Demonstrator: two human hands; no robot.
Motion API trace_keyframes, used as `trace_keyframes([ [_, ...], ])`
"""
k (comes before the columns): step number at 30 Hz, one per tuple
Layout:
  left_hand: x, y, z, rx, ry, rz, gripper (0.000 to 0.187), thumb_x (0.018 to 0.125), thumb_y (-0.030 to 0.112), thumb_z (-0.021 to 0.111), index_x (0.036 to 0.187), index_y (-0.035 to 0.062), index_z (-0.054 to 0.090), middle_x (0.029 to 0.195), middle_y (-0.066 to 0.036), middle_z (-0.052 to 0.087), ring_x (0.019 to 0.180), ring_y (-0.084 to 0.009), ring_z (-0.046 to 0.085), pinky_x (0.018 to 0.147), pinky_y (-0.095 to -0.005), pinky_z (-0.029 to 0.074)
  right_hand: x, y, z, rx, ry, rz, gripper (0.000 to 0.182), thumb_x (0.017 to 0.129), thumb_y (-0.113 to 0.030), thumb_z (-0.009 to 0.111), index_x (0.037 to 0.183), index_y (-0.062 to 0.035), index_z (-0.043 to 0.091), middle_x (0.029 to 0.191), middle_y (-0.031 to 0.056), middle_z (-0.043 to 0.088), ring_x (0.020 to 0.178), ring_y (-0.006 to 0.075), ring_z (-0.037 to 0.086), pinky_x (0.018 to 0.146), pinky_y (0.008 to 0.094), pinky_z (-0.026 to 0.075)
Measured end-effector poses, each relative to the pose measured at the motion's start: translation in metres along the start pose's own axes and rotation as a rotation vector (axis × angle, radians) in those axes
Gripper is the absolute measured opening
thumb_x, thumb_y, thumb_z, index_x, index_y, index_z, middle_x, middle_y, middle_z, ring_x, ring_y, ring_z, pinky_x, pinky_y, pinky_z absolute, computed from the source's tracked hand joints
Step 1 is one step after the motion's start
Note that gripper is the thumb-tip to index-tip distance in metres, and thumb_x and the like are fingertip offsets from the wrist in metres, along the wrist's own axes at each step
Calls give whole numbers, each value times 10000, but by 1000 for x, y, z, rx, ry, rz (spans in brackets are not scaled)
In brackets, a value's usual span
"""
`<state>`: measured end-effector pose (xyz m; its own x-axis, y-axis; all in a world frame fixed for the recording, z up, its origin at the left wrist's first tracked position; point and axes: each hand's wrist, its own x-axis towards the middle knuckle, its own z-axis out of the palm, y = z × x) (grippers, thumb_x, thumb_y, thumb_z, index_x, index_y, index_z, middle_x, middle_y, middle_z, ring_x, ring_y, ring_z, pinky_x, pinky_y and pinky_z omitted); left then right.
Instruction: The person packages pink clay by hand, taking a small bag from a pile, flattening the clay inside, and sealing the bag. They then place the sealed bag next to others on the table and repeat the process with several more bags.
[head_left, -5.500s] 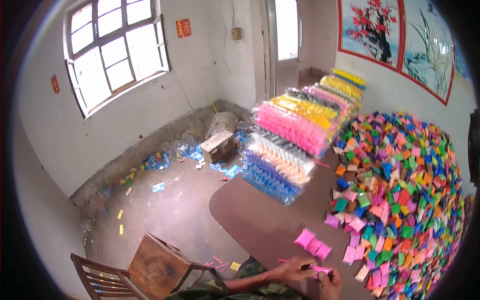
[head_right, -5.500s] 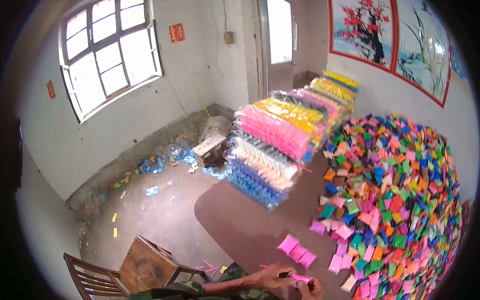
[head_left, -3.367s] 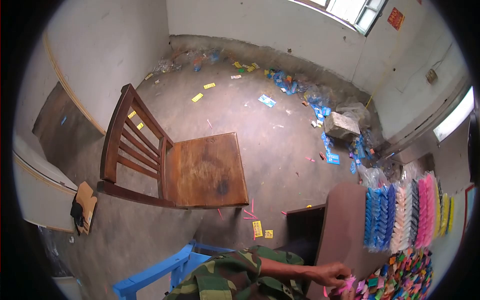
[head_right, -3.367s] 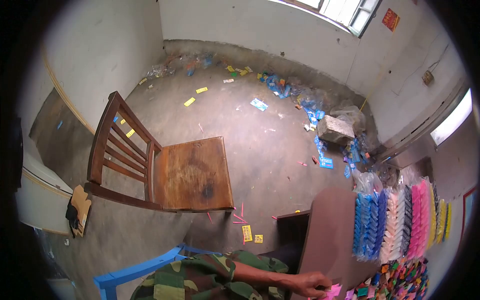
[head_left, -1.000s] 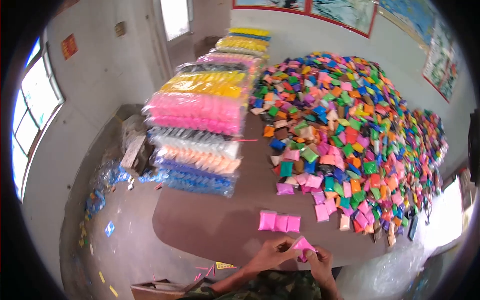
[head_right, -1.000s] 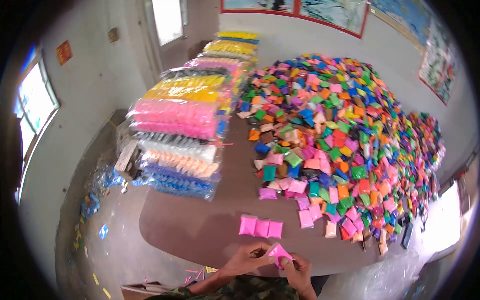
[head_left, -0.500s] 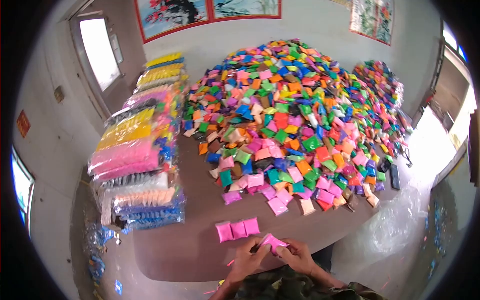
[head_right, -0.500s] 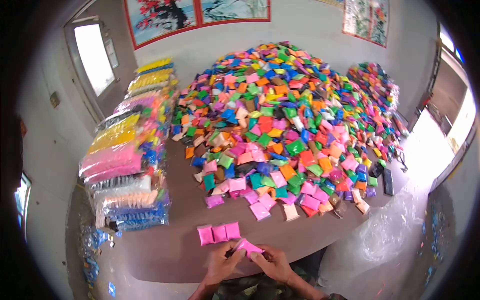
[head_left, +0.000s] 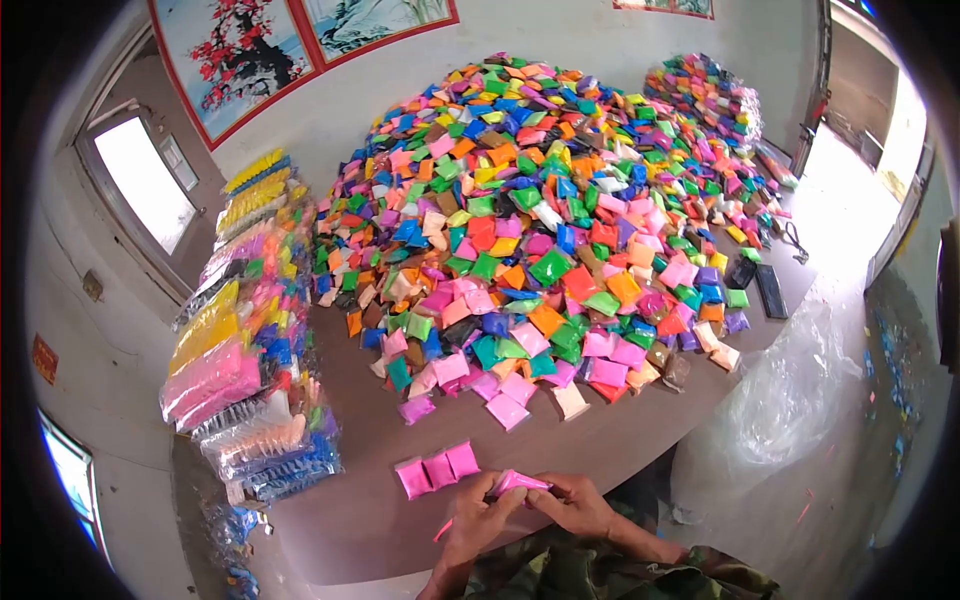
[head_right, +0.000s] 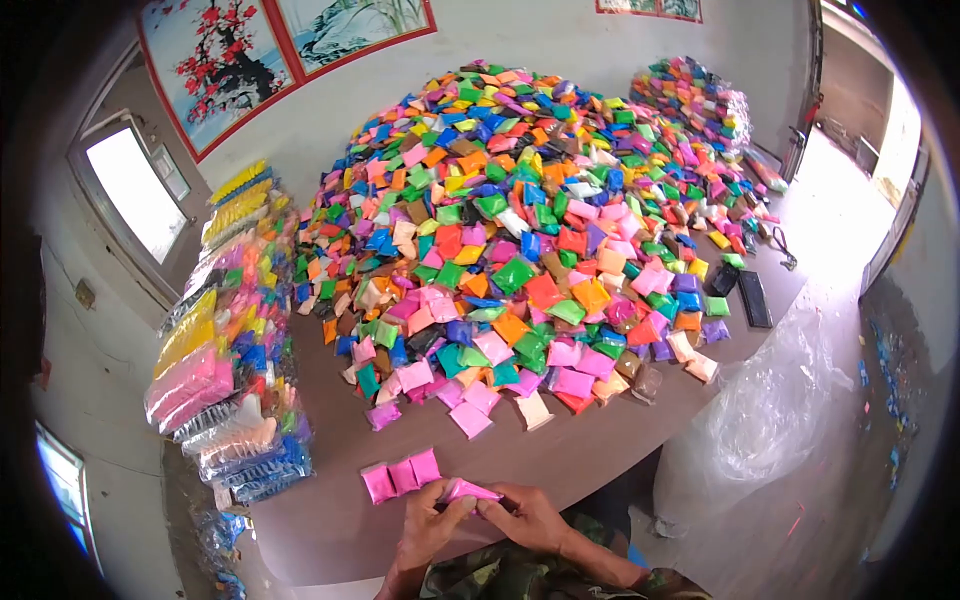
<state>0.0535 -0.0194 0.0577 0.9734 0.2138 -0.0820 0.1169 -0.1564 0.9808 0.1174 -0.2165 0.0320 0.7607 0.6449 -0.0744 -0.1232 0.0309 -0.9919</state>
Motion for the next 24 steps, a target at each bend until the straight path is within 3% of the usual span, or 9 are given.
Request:
trace_keyframes([
  [6, 9, 10, 14, 114, -5, 24, 236, 970, 155, 807, 1138, -5, 764, 923, -24, 750, 868, -79, 641, 773, -297, 545, -4, -6, -18, 133, 1, -14, 309, 1099, -194, 672, 1338, -5, 729, 1076, -9, 735, 935, 54, 624, 780, 249, 530],
  [10, 16, 22, 30, 88, -59, 19, 252, 978, 166, 798, 1161, -4, 770, 919, -9, 737, 860, -65, 613, 761, -294, 533, -7, -1, -28, 135, 97, -78, 275, 1091, -188, 684, 1288, -6, 744, 997, -29, 717, 862, 40, 596, 717, 245, 500],
  [15, 26, 19, 43, 106, -61, 2, 161, 999, 150, 771, 1027, -7, 758, 833, 36, 676, 748, -39, 566, 666, -245, 460, -14, -7, -47, -60, 157, -69, 212, 1084, -187, 695, 1160, -9, 783, 886, -62, 695, 783, 20, 555, 654, 232, 448],
  [18, 28, 24, 53, 95, -41, 9, 147, 1004, 147, 760, 994, 0, 759, 815, 40, 667, 743, -35, 558, 654, -246, 451, -16, -10, -54, -53, 141, -5, 255, 1079, -191, 700, 1232, 3, 766, 939, -58, 677, 796, 29, 546, 655, 254, 464],
  [21, 32, 33, 65, 146, -19, 89, 150, 999, 148, 761, 968, 1, 755, 802, 43, 659, 735, -36, 549, 645, -254, 447, -14, 10, -49, 246, 178, 2, 287, 1085, -213, 700, 1249, 17, 753, 969, -49, 687, 838, 40, 573, 697, 258, 489],
  [24, 34, 38, 71, 208, -18, 155, 146, 991, 141, 761, 954, 0, 749, 790, 45, 651, 728, -37, 537, 638, -259, 442, -17, 11, -52, 297, 149, 48, 320, 1091, -223, 696, 1292, 23, 734, 998, -38, 693, 874, 48, 590, 733, 261, 504],
])
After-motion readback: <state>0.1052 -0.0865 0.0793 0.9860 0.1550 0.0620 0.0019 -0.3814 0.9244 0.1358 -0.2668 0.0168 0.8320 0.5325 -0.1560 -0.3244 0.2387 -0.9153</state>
